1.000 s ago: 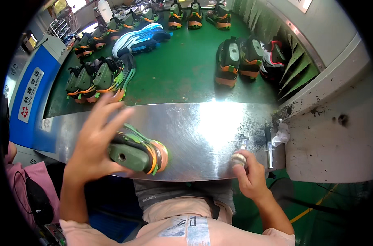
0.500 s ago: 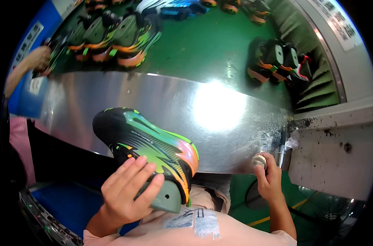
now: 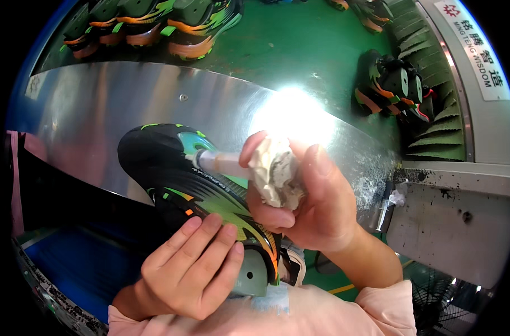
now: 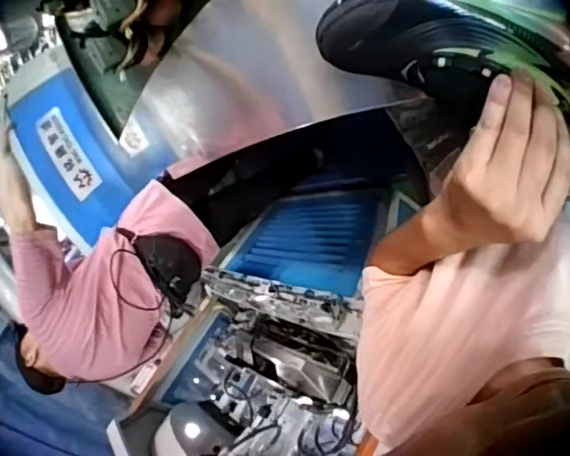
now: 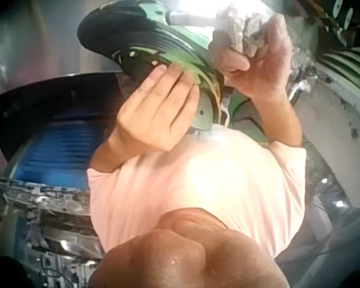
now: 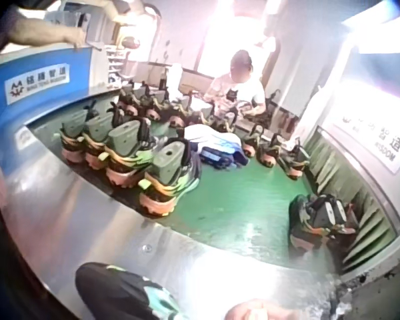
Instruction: The person applies adhesive into the seams of various shoes using a syringe and then wipes the area with a cloth, before refilling the syringe from a larger bottle.
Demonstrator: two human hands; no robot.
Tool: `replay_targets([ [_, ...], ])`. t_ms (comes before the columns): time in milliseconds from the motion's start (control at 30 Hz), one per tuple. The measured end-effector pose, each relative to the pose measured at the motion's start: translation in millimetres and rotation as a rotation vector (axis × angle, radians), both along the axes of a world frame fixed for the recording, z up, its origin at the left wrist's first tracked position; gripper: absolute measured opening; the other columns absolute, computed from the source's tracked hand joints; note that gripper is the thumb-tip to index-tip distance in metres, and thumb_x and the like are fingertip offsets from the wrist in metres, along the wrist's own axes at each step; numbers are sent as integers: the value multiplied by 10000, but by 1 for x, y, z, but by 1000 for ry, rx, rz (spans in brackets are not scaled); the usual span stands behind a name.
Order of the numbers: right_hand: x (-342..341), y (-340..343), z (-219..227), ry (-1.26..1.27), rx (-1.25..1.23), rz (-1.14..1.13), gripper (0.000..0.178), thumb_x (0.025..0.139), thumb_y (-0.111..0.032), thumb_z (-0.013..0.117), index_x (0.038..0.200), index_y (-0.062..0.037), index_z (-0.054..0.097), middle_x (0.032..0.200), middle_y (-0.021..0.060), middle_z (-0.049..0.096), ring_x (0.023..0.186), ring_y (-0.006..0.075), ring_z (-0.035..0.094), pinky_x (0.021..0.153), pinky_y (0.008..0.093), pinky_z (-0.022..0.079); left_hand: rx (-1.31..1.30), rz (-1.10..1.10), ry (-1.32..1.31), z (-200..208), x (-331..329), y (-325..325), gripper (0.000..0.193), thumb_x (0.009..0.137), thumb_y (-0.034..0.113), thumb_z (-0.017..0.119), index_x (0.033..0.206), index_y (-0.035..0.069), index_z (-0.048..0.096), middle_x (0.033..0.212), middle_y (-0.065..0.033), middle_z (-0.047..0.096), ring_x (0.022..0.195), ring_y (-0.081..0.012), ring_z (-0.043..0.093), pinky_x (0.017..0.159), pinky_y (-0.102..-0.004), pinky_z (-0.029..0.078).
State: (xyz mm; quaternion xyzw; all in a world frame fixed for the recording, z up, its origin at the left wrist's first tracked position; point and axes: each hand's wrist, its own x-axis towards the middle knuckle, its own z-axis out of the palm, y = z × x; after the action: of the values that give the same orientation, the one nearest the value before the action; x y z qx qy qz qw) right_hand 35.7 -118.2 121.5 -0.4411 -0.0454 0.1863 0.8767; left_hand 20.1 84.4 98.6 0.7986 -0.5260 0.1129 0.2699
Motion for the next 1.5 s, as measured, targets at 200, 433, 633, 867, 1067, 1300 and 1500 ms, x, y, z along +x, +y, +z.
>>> replay_targets([
  [200, 1, -2, -2, 58, -90, -85, 488, 887, -477, 370, 1082, -34, 434, 692, 17, 439, 569, 88, 370, 510, 225, 308, -12, -14, -28, -3, 3, 3, 154, 761, 82, 547, 865, 20, 642, 945, -149, 653, 897, -290, 643, 861, -385, 487],
  [433, -5, -2, -1, 56, -149, -92, 445, 873, -388, 453, 1090, 0, 452, 822, 55, 489, 695, 112, 443, 610, 240, 370, -38, -1, 8, -3, 5, 3, 159, 770, 94, 531, 854, 12, 638, 930, -152, 655, 900, -289, 644, 861, -378, 488],
  [633, -26, -10, 0, 69, -202, -131, 419, 860, -311, 525, 1097, 30, 468, 933, 87, 532, 804, 132, 507, 697, 254, 423, -24, -3, 30, -1, 2, 5, 166, 781, 105, 519, 853, 11, 635, 918, -146, 659, 909, -286, 644, 861, -373, 491],
  [867, -79, -26, -6, 218, -96, -260, 347, 855, -205, 578, 1096, 24, 479, 992, 86, 562, 872, 133, 553, 741, 259, 466, 8, -25, 2, -9, -11, 19, 146, 804, 75, 570, 936, 52, 629, 966, -124, 656, 952, -314, 626, 893, -422, 473],
  [1067, -127, -42, -4, 312, -17, -315, 393, 848, -272, 591, 1119, -14, 471, 965, 57, 567, 842, 123, 563, 733, 261, 476, 55, 8, -35, -16, -29, 27, 159, 819, 95, 573, 969, 70, 618, 1019, -99, 643, 1014, -305, 602, 937, -432, 440],
  [1300, -123, -45, 29, 348, -210, -289, 416, 791, -253, 665, 1080, -2, 503, 973, 71, 574, 817, 114, 556, 725, 245, 472, 63, 37, -52, -15, -37, 26, 147, 825, 100, 568, 962, 85, 620, 1013, -85, 648, 1013, -297, 607, 942, -433, 437],
  [1500, -83, -23, 55, 345, -552, -159, 548, 876, -466, 474, 1068, 47, 480, 815, 57, 533, 608, 82, 446, 526, 212, 356, 8, -10, -83, -11, -25, 18, 129, 811, 60, 553, 917, 20, 614, 975, -153, 645, 968, -345, 617, 884, -458, 471],
])
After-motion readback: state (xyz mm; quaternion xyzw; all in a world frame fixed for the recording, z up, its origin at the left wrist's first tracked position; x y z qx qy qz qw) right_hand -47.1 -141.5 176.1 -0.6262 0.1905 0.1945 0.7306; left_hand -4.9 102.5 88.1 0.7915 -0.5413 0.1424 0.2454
